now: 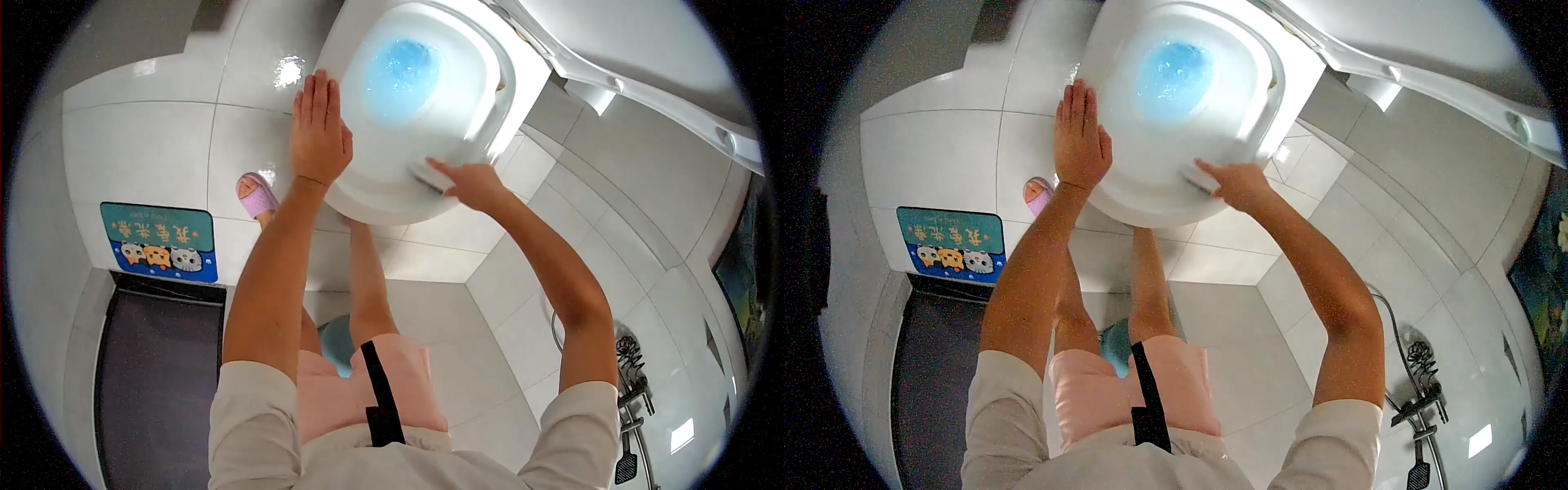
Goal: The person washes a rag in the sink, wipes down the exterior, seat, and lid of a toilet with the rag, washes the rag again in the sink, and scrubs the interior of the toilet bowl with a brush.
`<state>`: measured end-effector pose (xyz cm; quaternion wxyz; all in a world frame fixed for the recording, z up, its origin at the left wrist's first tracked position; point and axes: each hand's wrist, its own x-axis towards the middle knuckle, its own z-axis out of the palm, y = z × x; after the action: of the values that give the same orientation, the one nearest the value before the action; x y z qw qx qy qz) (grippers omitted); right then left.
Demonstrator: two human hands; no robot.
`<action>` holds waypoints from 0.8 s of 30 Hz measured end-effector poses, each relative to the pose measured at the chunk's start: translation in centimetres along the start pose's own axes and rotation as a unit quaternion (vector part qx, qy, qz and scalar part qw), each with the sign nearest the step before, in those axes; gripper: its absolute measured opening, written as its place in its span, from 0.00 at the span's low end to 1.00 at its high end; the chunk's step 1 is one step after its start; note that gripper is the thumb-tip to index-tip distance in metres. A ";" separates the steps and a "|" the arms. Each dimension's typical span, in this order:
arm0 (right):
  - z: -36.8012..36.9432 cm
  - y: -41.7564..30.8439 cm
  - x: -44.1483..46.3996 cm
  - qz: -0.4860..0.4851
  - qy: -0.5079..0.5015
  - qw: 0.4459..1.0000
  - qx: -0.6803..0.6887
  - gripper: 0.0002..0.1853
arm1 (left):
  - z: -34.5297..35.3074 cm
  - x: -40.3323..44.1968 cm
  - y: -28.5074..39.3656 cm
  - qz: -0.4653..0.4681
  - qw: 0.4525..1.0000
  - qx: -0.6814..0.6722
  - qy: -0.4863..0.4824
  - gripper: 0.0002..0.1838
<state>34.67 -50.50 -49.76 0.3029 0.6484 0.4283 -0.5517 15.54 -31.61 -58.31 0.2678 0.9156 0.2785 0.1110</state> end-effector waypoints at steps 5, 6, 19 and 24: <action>4.6 -3.2 3.2 -0.180 0.092 0.974 0.099 0.34 | 0.0 -0.2 -0.1 -0.013 1.000 -0.002 0.000 0.34; 4.6 -5.1 4.5 -0.178 0.098 0.972 0.121 0.35 | 0.1 -0.1 -0.1 -0.014 1.000 -0.002 0.001 0.34; 2.4 -3.5 7.2 -0.226 0.135 0.955 -0.134 0.34 | 0.0 0.0 0.2 -0.016 1.000 0.001 0.005 0.35; 2.5 -6.8 6.2 -0.161 0.145 0.976 0.024 0.35 | -0.4 0.1 0.3 -0.018 1.000 -0.007 0.005 0.35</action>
<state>27.58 -48.22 -55.83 0.1294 0.6510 0.5532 -0.5035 15.65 -31.63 -57.82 0.2744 0.9083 0.2951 0.1125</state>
